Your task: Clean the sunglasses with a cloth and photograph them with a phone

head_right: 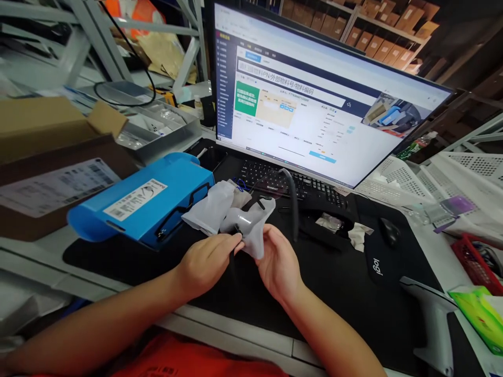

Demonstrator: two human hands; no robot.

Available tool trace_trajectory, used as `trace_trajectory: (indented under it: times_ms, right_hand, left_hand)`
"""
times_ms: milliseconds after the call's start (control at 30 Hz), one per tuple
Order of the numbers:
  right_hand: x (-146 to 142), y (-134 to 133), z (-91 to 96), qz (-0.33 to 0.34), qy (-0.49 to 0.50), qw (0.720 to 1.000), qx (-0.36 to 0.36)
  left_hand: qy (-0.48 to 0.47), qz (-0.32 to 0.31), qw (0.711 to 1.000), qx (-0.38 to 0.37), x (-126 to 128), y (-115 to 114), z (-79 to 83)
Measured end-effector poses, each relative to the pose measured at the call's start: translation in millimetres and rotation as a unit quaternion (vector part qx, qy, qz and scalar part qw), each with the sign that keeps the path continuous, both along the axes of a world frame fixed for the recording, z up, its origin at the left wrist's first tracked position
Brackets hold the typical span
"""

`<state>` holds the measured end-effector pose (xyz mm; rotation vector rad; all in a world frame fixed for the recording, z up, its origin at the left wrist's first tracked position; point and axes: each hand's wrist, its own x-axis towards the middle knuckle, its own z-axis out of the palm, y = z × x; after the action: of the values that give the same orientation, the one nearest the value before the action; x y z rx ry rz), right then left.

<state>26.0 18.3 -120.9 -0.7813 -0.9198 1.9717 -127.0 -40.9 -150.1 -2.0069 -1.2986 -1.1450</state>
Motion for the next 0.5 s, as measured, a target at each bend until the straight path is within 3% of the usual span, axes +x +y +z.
trace_trajectory:
  times_ms: [233, 500]
  right_hand:
    - [-10.5, 10.2, -25.3, -0.138, -0.066, 0.982, 0.110]
    - [-6.1, 12.9, -33.3, -0.156, -0.125, 0.967, 0.161]
  left_hand:
    - [0.119, -0.053, 0.991, -0.001, 10.1, -0.6, -3.2]
    - [0.100, -0.073, 0.992, -0.017, 11.3, 0.5, -9.3]
